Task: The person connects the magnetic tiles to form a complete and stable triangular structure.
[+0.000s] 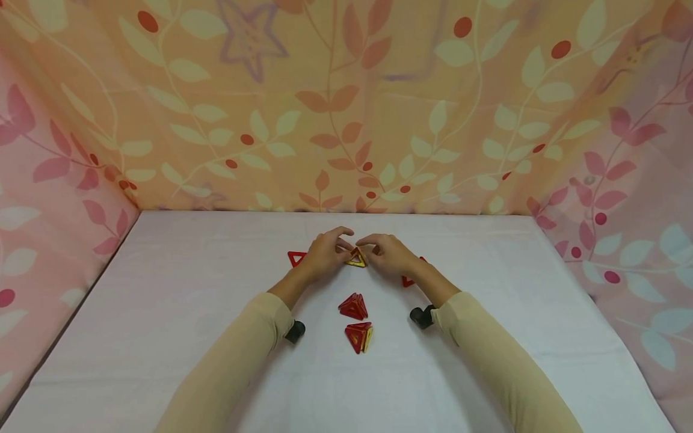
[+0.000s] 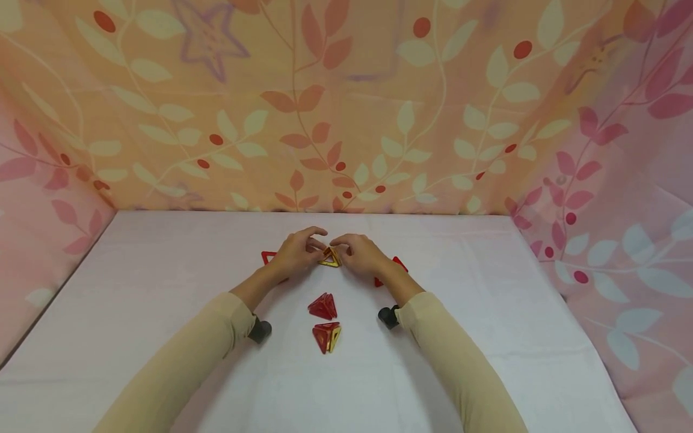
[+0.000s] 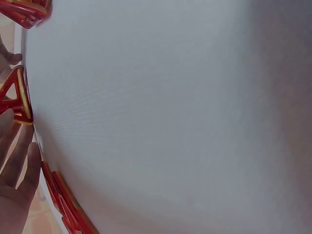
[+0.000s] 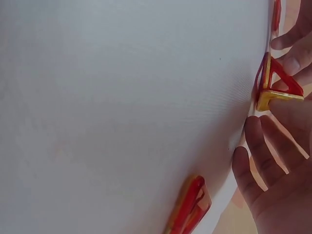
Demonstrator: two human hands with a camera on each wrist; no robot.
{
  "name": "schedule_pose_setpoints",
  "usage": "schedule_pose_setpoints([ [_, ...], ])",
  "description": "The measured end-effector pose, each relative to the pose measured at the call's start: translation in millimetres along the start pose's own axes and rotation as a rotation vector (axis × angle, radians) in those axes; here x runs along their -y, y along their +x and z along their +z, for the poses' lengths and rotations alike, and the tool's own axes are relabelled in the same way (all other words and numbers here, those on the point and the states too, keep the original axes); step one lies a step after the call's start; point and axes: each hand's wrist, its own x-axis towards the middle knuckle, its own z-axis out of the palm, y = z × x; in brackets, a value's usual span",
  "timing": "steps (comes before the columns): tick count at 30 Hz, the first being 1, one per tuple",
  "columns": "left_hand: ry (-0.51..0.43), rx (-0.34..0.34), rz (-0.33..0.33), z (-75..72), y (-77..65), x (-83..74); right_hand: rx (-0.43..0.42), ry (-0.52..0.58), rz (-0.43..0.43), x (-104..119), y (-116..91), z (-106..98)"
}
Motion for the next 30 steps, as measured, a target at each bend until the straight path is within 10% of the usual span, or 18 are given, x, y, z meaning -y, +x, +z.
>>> schedule_pose_setpoints([
  [14,-0.058,-0.037,0.006,-24.2,-2.9,9.9,0.027,0.01,0.002,0,-2,0],
  [30,0.023,-0.049,0.031,-62.6,-48.2,35.1,0.047,-0.004,0.003,4,-4,-1],
])
